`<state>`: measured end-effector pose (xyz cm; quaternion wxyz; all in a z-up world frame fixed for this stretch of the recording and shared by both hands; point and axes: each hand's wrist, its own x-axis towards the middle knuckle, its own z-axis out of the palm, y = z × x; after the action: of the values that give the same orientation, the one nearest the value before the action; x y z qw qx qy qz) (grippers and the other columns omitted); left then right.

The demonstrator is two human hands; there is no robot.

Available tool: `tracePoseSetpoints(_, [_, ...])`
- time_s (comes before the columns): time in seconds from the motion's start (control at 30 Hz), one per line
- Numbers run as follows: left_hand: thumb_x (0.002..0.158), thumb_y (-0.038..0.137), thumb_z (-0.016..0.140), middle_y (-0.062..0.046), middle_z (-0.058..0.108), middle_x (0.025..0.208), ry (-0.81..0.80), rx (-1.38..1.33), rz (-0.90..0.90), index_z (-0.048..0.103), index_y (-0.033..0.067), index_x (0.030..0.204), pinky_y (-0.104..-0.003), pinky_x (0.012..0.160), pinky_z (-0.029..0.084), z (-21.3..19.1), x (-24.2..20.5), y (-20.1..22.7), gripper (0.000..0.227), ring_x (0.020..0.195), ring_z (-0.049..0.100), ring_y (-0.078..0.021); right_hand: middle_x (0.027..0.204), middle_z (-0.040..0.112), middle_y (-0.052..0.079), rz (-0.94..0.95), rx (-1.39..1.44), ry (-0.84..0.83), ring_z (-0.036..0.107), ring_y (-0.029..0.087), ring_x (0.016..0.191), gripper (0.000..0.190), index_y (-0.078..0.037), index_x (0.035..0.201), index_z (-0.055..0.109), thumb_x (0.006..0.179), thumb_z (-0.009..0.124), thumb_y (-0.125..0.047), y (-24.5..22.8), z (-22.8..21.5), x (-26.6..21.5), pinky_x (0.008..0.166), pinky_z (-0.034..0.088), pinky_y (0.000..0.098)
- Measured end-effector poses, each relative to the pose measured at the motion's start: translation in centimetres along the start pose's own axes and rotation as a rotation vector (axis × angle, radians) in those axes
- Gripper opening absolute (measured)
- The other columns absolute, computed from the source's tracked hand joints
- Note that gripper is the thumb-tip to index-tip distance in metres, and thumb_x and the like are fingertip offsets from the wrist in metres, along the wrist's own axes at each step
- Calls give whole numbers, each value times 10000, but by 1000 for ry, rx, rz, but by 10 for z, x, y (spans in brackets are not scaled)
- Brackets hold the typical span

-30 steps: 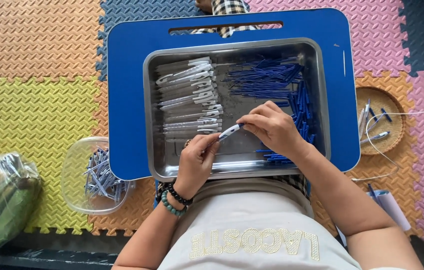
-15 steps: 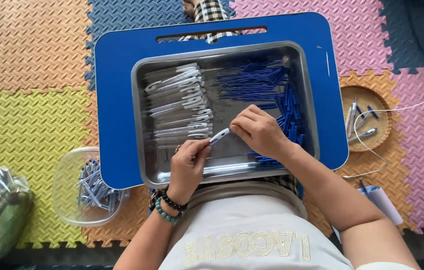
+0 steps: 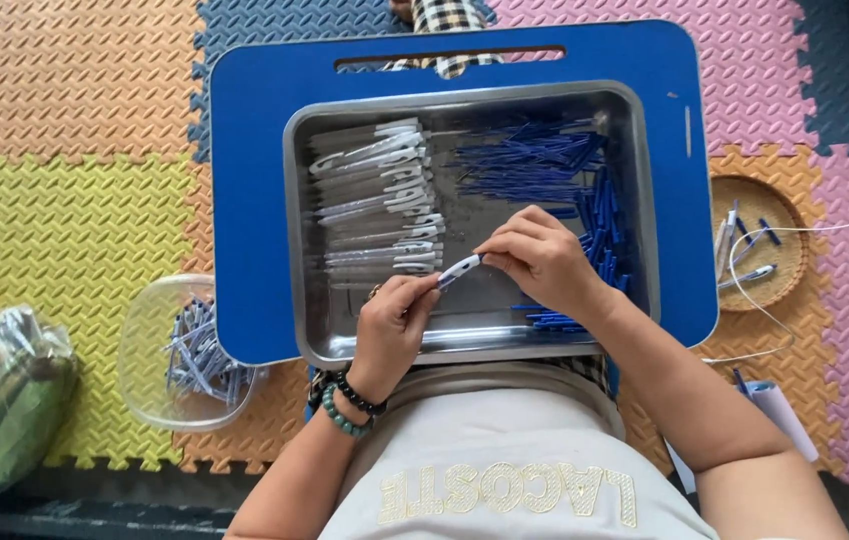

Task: Assembling ballpoint pens by inserting blue ink refills into white pen bodies.

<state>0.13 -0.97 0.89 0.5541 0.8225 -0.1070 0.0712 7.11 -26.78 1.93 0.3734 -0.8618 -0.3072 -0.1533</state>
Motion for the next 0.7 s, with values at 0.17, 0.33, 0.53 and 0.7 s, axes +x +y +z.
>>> tracePoseSetpoints(0.17, [1067, 92, 780, -73, 821, 1006, 3, -8, 17, 859, 87, 1231, -335, 745, 658, -2, 1, 4, 182, 914, 826, -289, 850, 754, -48, 51, -51, -73, 698, 156, 930, 178, -197, 975, 836, 1118, 762, -274, -1, 2, 1, 819, 615, 291])
tracePoseSetpoints(0.33, [1056, 95, 793, -62, 817, 1014, 8, 16, 30, 864, 99, 1234, -346, 748, 667, -2, 1, 3, 191, 910, 826, -299, 810, 720, 5, 132, 25, -123, 691, 158, 903, 220, -205, 929, 818, 1134, 748, -240, 2, 3, -4, 789, 614, 305])
tracePoseSetpoints(0.53, [1059, 89, 794, -60, 808, 1029, -3, 40, 89, 855, 106, 1248, -367, 755, 659, -4, 8, 4, 199, 917, 817, -328, 687, 628, -40, 210, 92, -167, 623, 158, 796, 478, -211, 756, 714, 1207, 627, -346, 0, -5, 6, 753, 563, 286])
tracePoseSetpoints(0.7, [1063, 72, 794, -54, 801, 1037, 1, 26, 127, 855, 133, 1272, -358, 767, 658, -2, 6, 0, 227, 922, 816, -310, 649, 607, -2, 460, 377, -249, 592, 152, 713, 551, -218, 700, 703, 1213, 583, -377, -4, -9, 1, 705, 569, 318])
